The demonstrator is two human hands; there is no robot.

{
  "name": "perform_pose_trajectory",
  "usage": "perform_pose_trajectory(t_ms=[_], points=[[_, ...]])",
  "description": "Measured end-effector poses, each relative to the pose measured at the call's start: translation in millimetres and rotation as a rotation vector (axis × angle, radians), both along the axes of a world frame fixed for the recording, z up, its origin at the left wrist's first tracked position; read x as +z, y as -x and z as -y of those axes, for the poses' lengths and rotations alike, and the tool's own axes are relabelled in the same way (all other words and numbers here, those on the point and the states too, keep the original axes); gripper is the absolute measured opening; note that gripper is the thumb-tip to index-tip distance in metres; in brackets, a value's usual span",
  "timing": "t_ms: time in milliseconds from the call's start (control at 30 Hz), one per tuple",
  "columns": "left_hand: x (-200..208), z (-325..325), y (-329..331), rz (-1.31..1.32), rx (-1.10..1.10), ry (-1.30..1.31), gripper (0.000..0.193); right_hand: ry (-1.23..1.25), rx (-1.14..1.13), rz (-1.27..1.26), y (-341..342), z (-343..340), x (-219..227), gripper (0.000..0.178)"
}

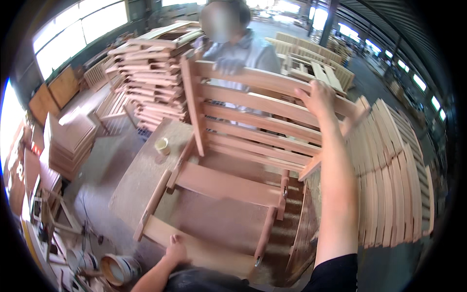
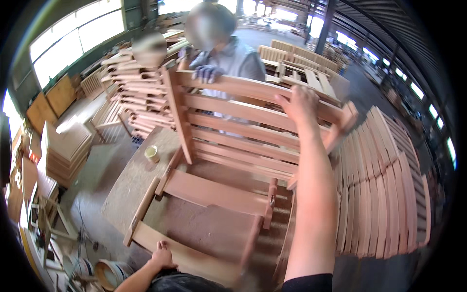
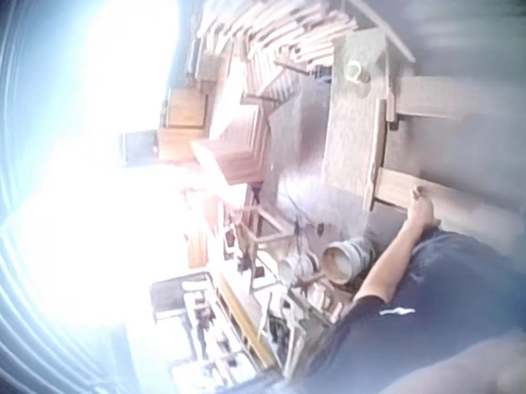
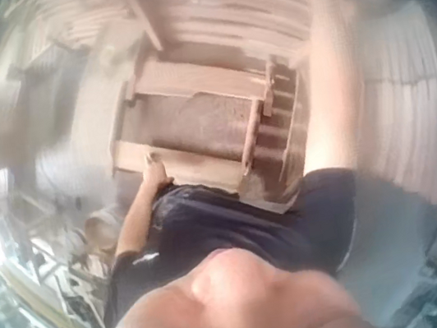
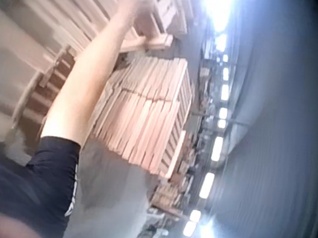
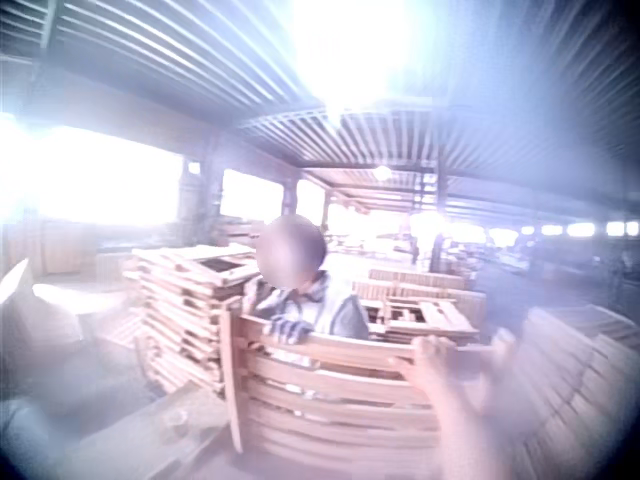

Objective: The person assembles a wooden chair by fitting slats into the frame and securing them with a hammer. They repeatedly lift, position, and strike the wooden components to join them together.

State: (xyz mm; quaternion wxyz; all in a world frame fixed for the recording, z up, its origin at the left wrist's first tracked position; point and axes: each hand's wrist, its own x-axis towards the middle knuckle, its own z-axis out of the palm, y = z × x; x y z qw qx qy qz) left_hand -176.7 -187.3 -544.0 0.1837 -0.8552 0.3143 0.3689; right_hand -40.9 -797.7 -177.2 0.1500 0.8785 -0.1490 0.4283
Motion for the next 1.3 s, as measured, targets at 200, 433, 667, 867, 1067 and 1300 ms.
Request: perform_pose_trajectory(t_ms=[200, 433, 667, 867, 1067, 1300], points=[[-19, -15, -1, -0.043, -0.05, 0.048, 0.11, -0.079, -0.038, -0.109, 16, -29, 6, 0.054], [-45, -32, -18, -0.099, 0.145, 0.237, 0.091, -0.246, -0.076, -0.37, 67, -81, 33, 0.05], [209, 67, -27, -0.314, 0.199, 1.384, 0.062, -0.407, -0.039, -0.857, 148, -179, 20, 0.032], [320, 127, -3, -0.212, -0.049, 1.776, 0.056, -0.571, 0.101, -0.974, 269, -264, -82, 0.025], [185, 172, -59, -0.035, -0.254, 0.891, 0.07, -0.657, 0.236, -0.646, 342, -338, -194, 0.015], [88, 228, -87, 0.157, -0.423, 0.4, 0.091, -0.884, 0.226, -0.485, 370, -360, -262, 0.012]])
